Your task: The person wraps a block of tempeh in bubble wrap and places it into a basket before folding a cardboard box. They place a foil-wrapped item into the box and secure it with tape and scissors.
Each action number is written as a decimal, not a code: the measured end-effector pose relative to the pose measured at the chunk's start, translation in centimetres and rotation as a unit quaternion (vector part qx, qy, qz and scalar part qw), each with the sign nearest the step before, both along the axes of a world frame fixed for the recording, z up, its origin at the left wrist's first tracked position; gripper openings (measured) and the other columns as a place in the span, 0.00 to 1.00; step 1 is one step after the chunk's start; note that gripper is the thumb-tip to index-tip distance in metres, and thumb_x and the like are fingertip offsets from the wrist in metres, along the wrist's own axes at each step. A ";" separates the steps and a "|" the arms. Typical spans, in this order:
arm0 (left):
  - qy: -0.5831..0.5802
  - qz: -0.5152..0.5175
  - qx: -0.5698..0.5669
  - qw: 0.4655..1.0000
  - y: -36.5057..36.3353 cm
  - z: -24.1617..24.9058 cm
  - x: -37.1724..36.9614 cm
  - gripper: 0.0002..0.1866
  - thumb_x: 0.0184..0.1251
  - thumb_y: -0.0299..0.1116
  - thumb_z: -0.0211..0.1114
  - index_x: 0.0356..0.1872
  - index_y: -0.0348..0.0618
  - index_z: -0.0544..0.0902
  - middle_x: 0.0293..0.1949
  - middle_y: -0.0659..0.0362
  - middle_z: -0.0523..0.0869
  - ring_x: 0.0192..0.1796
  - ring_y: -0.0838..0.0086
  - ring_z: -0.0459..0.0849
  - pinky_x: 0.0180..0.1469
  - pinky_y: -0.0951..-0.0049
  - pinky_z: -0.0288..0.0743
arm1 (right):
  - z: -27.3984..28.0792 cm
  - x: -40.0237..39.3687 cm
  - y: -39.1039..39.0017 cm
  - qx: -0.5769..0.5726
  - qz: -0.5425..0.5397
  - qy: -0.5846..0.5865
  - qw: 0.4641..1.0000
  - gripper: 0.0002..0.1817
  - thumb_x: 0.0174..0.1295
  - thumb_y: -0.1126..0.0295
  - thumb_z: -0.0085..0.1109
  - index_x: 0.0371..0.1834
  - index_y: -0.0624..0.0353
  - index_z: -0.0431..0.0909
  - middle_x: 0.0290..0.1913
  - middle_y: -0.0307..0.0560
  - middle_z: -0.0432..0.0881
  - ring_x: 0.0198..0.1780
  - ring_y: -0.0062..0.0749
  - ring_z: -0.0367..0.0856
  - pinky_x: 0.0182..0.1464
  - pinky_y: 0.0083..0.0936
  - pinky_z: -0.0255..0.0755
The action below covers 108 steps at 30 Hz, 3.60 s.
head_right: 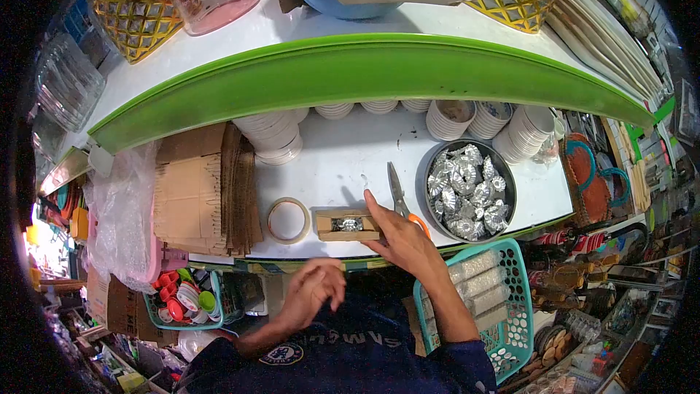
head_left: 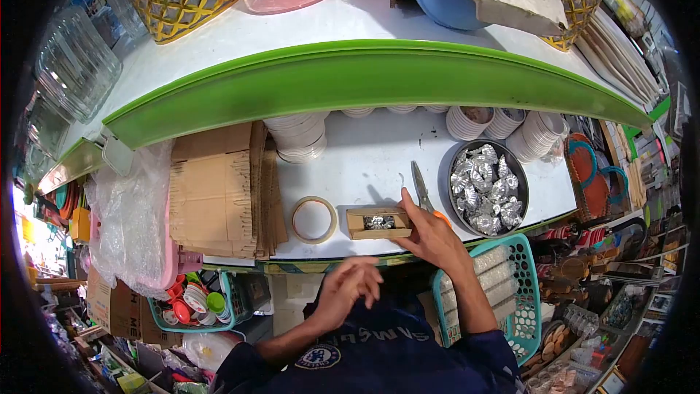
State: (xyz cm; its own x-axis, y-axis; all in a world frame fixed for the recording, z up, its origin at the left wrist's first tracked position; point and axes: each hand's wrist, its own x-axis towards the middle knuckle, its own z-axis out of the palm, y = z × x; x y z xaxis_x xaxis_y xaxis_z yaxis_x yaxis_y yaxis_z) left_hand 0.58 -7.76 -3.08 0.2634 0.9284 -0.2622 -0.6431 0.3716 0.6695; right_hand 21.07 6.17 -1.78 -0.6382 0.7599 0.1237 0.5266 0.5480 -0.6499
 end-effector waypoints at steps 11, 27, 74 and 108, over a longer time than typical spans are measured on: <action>0.670 0.100 0.282 0.679 6.2 1.0 -1.3 0.25 0.67 0.32 0.69 0.63 0.34 0.77 0.59 0.47 0.74 0.53 0.55 0.80 0.53 0.62 0.76 | 0.3 -0.4 -0.3 0.107 -0.019 -0.002 0.994 0.55 0.51 0.67 0.76 0.81 0.54 0.51 0.47 0.54 0.86 0.45 0.49 0.84 0.47 0.38 0.79; 0.656 0.163 0.310 0.669 6.4 -0.9 -0.8 0.20 0.67 0.24 0.66 0.59 0.33 0.81 0.54 0.47 0.80 0.52 0.55 0.81 0.55 0.62 0.76 | -0.7 -0.4 -1.5 -0.077 -0.132 0.176 0.972 0.45 0.58 0.72 0.73 0.78 0.55 0.59 0.47 0.52 0.87 0.40 0.31 0.87 0.44 0.26 0.81; 0.680 0.211 0.379 0.591 6.3 -2.7 -2.2 0.08 0.56 0.29 0.74 0.38 0.41 0.88 0.53 0.60 0.86 0.40 0.63 0.78 0.47 0.64 0.73 | 3.2 -6.2 2.2 -0.182 -0.016 0.062 0.981 0.09 0.63 0.70 0.67 0.42 0.63 0.87 0.25 0.44 0.84 0.22 0.21 0.79 0.26 0.21 0.74; 0.633 0.189 0.333 0.672 5.5 -1.7 -1.6 0.06 0.63 0.23 0.69 0.39 0.34 0.84 0.57 0.50 0.83 0.45 0.56 0.84 0.47 0.61 0.79 | 4.6 -7.1 4.5 -0.025 0.040 -0.143 0.989 0.16 0.60 0.56 0.68 0.43 0.56 0.87 0.35 0.55 0.87 0.39 0.52 0.87 0.46 0.41 0.79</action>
